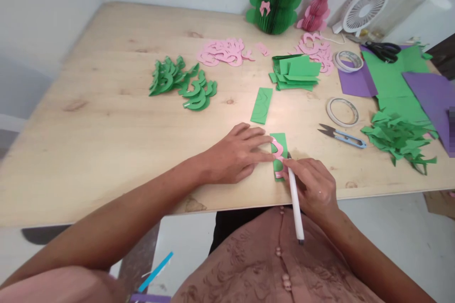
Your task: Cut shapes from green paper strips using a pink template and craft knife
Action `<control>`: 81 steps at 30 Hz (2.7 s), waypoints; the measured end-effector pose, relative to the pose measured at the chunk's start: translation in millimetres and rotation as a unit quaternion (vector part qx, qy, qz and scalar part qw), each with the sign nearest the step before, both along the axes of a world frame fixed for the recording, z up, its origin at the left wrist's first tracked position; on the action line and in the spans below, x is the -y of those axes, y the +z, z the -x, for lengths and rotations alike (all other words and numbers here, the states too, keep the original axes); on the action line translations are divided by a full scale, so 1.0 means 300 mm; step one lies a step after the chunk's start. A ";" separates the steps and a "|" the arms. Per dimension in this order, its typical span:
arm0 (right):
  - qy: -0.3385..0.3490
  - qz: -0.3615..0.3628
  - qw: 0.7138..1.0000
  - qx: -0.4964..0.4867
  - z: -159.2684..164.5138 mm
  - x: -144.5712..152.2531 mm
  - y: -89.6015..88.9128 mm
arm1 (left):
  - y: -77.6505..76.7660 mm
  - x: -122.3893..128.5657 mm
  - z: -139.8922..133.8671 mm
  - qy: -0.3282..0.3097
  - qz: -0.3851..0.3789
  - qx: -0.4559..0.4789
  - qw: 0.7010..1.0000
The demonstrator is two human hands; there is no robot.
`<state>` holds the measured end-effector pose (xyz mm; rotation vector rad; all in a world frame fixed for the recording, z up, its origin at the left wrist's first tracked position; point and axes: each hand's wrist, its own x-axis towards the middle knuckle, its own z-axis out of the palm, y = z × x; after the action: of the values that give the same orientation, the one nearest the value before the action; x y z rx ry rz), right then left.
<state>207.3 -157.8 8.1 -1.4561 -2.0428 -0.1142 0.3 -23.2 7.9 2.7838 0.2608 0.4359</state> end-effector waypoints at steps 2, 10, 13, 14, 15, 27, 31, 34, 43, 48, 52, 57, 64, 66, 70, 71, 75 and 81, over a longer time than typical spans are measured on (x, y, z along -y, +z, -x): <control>0.005 0.011 1.000 0.005 0.001 -0.002 0.003 | 0.001 0.000 -0.001 -0.002 0.001 -0.002 1.000; -0.008 0.054 0.998 0.031 0.014 -0.001 0.014 | 0.004 0.001 -0.001 -0.002 0.001 -0.003 1.000; -0.005 0.045 0.998 0.038 0.011 0.000 0.008 | 0.003 0.002 -0.001 -0.003 0.002 0.002 1.000; -0.002 0.042 0.998 0.042 0.009 0.000 0.007 | 0.003 0.002 -0.001 -0.001 0.002 0.002 1.000; 0.001 0.039 0.998 0.046 0.008 -0.001 0.005 | 0.003 0.002 -0.002 -0.001 0.002 0.002 1.000; 0.007 0.024 0.999 0.042 0.011 -0.004 0.005 | -0.005 0.001 -0.002 0.000 0.000 -0.001 1.000; 0.010 0.032 0.999 0.041 0.009 -0.002 0.004 | -0.006 0.000 0.001 -0.001 0.003 -0.005 1.000; 0.013 0.026 0.999 0.036 0.008 -0.002 0.002 | -0.007 -0.002 0.002 0.000 0.005 -0.005 1.000; 0.010 0.027 0.999 0.029 0.013 -0.002 0.001 | -0.005 -0.005 0.003 -0.005 0.008 -0.002 1.000; 0.005 0.026 0.999 0.031 0.011 -0.001 0.000 | -0.004 -0.004 0.001 -0.004 0.009 -0.003 1.000; 0.005 0.019 0.999 0.032 0.009 -0.002 0.000 | -0.004 -0.004 0.000 -0.002 0.016 -0.002 1.000; 0.008 0.016 0.999 0.032 0.010 -0.003 0.000 | -0.005 -0.004 -0.001 -0.002 0.018 0.002 1.000; 0.002 0.019 0.999 0.034 0.014 -0.004 0.001 | -0.004 -0.004 -0.003 -0.002 0.012 0.004 1.000; 0.004 0.017 0.999 0.035 0.012 -0.004 -0.001 | -0.006 -0.005 -0.003 -0.004 0.007 0.004 1.000; 0.008 0.017 0.999 0.035 0.007 -0.003 -0.004 | -0.010 -0.007 -0.002 -0.008 -0.006 0.004 1.000; 0.008 0.017 0.999 0.035 0.006 -0.003 -0.004 | -0.010 -0.007 -0.002 -0.009 -0.009 0.004 1.000; 0.007 0.026 0.999 0.025 0.003 -0.002 -0.006 | -0.009 -0.007 -0.002 -0.007 -0.017 0.002 1.000; -0.016 0.087 0.994 -0.067 0.003 0.003 0.017 | -0.009 -0.006 -0.001 -0.005 -0.020 0.003 1.000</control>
<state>206.4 -158.6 13.3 -1.5578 -1.9596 0.1477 0.6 -21.6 5.3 2.8203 0.2397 0.4528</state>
